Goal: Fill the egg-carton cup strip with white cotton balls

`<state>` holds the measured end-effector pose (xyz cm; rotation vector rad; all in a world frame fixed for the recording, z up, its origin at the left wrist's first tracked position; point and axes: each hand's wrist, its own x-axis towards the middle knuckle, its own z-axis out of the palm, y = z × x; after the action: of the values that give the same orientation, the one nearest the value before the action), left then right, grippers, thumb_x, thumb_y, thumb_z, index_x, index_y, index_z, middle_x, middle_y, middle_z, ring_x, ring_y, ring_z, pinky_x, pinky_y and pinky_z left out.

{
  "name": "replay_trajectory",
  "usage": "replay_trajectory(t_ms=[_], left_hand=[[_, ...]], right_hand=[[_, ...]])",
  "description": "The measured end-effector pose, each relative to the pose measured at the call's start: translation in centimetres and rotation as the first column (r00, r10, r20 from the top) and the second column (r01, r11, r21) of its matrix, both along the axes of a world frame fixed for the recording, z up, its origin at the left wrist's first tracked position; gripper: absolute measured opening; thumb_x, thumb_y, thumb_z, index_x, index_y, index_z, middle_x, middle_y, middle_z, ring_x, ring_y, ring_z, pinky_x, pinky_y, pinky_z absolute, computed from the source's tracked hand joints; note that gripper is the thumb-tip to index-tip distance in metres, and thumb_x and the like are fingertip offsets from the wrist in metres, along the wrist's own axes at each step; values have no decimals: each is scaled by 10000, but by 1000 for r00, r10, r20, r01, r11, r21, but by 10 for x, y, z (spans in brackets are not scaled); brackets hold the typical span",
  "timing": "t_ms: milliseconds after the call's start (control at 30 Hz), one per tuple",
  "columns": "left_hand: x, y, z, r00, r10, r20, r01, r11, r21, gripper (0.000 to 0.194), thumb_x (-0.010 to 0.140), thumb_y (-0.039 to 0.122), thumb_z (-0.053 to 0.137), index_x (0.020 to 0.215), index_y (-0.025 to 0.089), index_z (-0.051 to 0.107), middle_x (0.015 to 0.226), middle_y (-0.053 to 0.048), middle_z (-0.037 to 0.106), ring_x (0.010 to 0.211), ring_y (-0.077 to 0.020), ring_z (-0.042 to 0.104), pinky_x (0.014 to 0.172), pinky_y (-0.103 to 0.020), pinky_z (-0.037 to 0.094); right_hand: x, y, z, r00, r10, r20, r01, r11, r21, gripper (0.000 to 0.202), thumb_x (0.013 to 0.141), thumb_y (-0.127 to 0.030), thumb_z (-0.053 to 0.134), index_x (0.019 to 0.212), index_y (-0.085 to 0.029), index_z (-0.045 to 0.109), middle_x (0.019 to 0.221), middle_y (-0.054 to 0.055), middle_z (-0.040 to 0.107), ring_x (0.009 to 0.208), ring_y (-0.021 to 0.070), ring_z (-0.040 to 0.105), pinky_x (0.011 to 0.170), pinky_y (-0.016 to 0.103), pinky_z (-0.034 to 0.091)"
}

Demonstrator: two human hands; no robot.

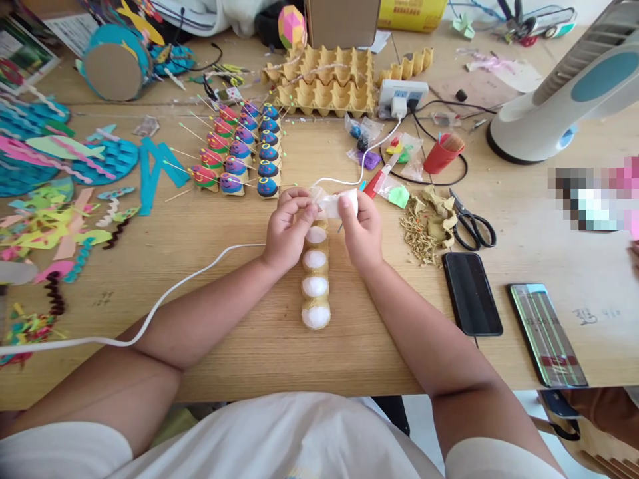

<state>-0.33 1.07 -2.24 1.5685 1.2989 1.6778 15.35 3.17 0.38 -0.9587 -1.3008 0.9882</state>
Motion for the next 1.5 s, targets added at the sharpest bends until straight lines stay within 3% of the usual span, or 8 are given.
replay_trajectory(t_ms=[100, 233, 400, 567, 767, 1067, 1267, 1500], left_hand=[[2, 3, -3, 993, -59, 103, 63, 997, -37, 516, 994, 797, 669, 1021, 297, 794, 1288, -91, 723, 1310, -249, 695, 1215, -471, 550], [3, 2, -2, 979, -155, 136, 162, 986, -42, 491, 1008, 768, 673, 992, 289, 780, 1276, -89, 719, 1330, -250, 694, 1202, -460, 571], [2, -5, 8, 987, -157, 24, 158, 986, -44, 526, 1036, 779, 607, 932, 289, 765, 1285, -94, 706, 1323, -265, 685, 1229, -489, 546], [2, -11, 13, 995, -89, -42, 88, 996, -20, 511, 1043, 769, 601, 928, 305, 782, 1310, -87, 709, 1334, -283, 668, 1270, -529, 490], [2, -10, 12, 994, -110, 15, 111, 993, -31, 581, 1016, 830, 577, 947, 295, 792, 1287, -101, 711, 1312, -282, 679, 1222, -497, 529], [3, -5, 7, 987, -104, 126, 120, 984, -132, 547, 984, 798, 677, 915, 269, 796, 1276, -91, 698, 1323, -265, 664, 1253, -470, 486], [4, -6, 6, 977, -91, 195, 124, 978, -166, 565, 935, 825, 722, 900, 267, 804, 1265, -88, 691, 1319, -276, 649, 1244, -473, 468], [4, -7, 12, 989, -69, 131, 86, 988, -126, 548, 946, 812, 720, 882, 276, 816, 1219, -98, 705, 1312, -298, 645, 1244, -489, 431]], right_hand=[[1, 8, -3, 958, 160, -237, -213, 952, -220, 748, 926, -971, 464, 984, -274, 730, 915, 74, 730, 850, 244, 688, 731, 403, 570], [2, 11, -9, 875, 313, -370, -421, 868, -262, 564, 746, -753, 863, 1015, -270, 749, 925, 30, 768, 838, 212, 684, 728, 350, 563], [2, 6, -5, 860, 354, -367, -457, 855, -245, 569, 670, -700, 939, 989, -264, 758, 962, 24, 792, 834, 204, 673, 762, 359, 585], [2, -1, 8, 856, 402, -323, -475, 859, -189, 509, 781, -701, 885, 961, -273, 675, 903, 3, 691, 769, 179, 607, 713, 334, 549], [2, -4, 11, 796, 516, -316, -581, 798, -160, 543, 837, -745, 834, 950, -266, 606, 849, -5, 596, 768, 182, 565, 739, 342, 547], [-1, -2, 3, 813, 379, -441, -495, 850, -182, 549, 797, -630, 938, 872, -261, 540, 876, -25, 573, 755, 144, 531, 686, 273, 494], [0, -1, -4, 741, 336, -582, -545, 806, -229, 487, 767, -528, 1007, 888, -254, 624, 846, -39, 632, 721, 123, 553, 642, 229, 492], [4, -1, -7, 673, 352, -651, -620, 749, -236, 493, 721, -498, 1052, 901, -252, 664, 864, -37, 720, 747, 127, 647, 691, 242, 569]])
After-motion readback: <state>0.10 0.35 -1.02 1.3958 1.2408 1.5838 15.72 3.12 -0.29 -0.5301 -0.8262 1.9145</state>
